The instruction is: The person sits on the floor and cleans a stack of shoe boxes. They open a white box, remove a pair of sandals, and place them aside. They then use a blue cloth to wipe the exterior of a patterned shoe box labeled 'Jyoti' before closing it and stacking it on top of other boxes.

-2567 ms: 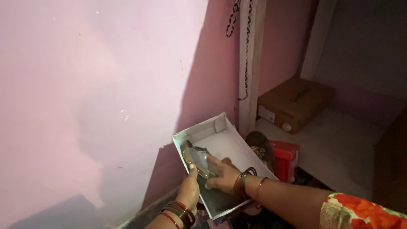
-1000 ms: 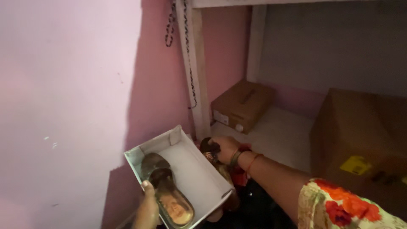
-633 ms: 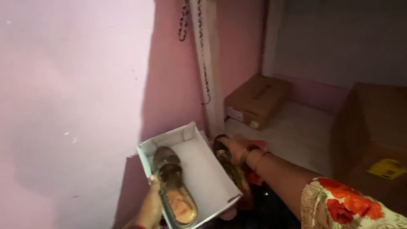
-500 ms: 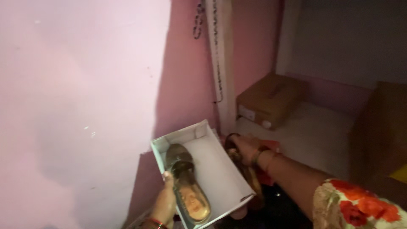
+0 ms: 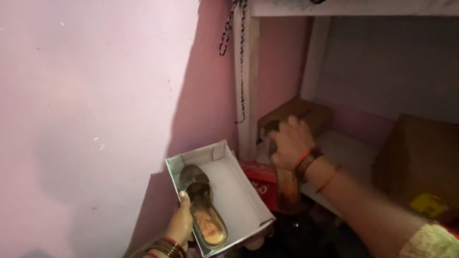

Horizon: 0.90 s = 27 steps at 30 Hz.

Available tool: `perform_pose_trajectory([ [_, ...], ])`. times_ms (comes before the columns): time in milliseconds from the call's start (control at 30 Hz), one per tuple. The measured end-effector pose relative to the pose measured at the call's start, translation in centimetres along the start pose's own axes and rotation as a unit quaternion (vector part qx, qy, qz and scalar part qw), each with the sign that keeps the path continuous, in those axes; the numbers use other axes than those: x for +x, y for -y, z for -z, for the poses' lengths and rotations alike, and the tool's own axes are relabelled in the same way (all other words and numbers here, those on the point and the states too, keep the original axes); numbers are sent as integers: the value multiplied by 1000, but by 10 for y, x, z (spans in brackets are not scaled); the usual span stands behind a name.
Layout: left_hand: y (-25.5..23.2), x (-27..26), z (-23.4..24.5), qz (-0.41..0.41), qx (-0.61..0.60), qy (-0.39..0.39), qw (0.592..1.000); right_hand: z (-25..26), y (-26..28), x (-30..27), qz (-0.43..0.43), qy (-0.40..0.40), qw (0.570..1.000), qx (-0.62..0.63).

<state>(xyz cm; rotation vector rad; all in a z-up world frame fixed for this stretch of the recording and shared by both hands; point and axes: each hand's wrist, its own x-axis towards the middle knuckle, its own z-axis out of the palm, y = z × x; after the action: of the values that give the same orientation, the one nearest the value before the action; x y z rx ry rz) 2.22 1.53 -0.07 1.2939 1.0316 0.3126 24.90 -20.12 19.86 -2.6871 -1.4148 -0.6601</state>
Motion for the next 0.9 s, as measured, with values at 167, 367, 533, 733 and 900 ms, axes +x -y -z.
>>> perform_pose_trajectory([
  [167, 9, 9, -5, -29, -10, -23, 999, 67, 9, -11, 48, -168, 980, 97],
  [367, 32, 41, -6, -119, 12, -59, 991, 106, 43, -13, 80, -178, 963, 183],
  [533, 29, 44, -7, -67, 13, -67, 995, 95, 66, -11, 110, -117, 953, 258],
  [733, 13, 12, -5, -113, -46, -7, 993, 59, 64, 16, -39, -107, 962, 248],
  [900, 11, 8, -11, -50, -28, -28, 998, -10, 55, 35, -190, 58, 884, 424],
])
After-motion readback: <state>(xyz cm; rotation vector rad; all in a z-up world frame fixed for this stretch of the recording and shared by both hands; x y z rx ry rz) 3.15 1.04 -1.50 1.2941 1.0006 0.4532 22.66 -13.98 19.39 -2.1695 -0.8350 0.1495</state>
